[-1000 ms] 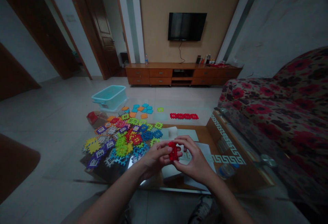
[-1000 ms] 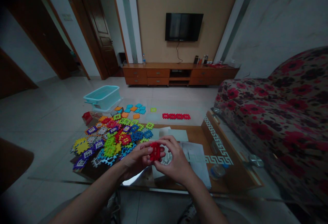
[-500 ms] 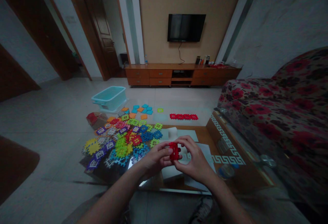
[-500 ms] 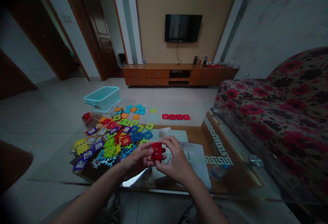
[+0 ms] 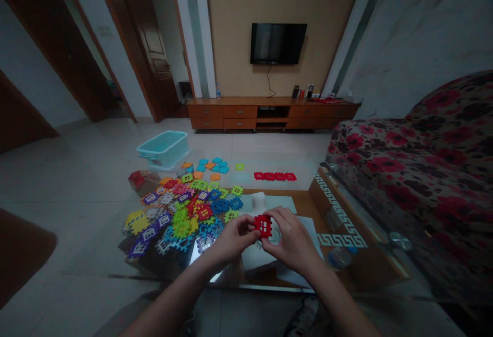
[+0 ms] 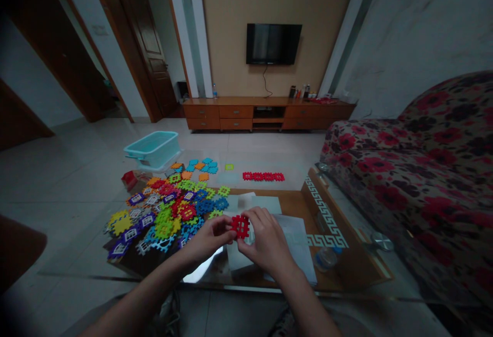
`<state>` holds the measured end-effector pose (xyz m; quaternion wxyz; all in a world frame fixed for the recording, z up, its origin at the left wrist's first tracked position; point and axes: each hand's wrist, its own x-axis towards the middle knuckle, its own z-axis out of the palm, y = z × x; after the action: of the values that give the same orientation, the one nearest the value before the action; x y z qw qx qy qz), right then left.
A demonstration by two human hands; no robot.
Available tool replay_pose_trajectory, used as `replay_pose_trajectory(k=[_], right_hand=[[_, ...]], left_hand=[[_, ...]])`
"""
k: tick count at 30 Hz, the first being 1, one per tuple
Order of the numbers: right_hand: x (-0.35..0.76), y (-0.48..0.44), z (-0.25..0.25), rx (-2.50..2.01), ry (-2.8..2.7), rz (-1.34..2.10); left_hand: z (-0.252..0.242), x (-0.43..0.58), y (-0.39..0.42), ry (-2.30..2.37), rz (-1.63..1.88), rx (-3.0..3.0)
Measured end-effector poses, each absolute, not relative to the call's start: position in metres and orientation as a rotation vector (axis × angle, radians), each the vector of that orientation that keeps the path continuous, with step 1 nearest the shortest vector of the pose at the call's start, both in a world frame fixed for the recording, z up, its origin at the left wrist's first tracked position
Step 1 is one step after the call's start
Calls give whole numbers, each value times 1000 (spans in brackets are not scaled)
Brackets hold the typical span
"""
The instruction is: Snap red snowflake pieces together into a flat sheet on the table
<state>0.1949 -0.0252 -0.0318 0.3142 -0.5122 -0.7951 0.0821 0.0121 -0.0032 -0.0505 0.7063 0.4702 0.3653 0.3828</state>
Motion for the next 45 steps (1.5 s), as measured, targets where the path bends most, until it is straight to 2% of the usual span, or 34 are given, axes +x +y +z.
replay_pose_trajectory(k=[25, 45], right_hand=[[192, -26, -34, -1382, -2094, 196], [187, -25, -44, -1350, -1863, 125]], left_hand=[[-58, 12, 0, 894, 850, 1026], [-49, 9, 4, 983, 1097, 860]])
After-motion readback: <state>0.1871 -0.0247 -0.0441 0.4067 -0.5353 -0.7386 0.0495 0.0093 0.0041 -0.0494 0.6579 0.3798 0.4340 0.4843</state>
